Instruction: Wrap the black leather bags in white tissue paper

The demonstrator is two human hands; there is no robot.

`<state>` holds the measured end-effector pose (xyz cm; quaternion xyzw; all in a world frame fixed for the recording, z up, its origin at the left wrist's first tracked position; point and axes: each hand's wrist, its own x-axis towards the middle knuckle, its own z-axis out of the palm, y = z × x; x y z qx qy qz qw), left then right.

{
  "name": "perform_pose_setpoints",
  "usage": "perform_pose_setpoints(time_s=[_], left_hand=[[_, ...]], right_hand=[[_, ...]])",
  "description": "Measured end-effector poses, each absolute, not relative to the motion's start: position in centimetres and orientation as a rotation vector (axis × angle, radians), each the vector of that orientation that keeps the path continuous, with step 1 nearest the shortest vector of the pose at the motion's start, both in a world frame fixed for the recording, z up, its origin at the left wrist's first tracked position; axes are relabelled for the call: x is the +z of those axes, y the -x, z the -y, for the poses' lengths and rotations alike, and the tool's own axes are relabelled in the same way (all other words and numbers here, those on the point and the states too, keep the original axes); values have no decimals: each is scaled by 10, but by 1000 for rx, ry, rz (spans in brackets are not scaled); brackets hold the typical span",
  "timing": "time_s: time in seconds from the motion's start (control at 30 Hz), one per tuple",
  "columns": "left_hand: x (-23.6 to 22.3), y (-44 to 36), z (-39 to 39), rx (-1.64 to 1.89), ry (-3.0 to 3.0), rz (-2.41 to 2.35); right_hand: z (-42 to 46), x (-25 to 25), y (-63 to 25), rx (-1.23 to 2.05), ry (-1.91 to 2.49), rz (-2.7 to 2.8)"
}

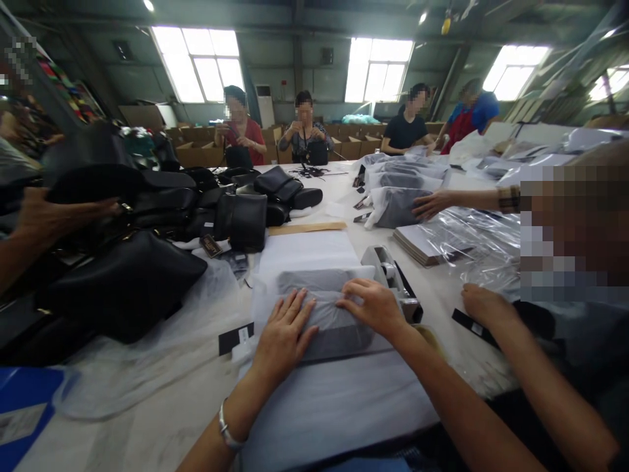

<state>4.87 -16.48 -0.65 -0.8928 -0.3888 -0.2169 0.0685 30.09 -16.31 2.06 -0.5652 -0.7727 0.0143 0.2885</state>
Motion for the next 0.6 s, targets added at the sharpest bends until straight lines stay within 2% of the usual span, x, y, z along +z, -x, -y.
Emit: perform_pose_setpoints(time_s=[0.2,0.37,0.5,0.6], left_hand=[[2,-53,168,-658,2506,1276],[-2,-75,181,-643,2611,981],[-14,-78,174,-594,2673,1102],[-17,-76,169,-573,2657,1208]], right_hand=[[153,15,-304,36,1483,1972],[149,8,-305,28,1463,1923],[144,4,-310,16,1504,1895],[143,1,-319,-121,1556,1868]])
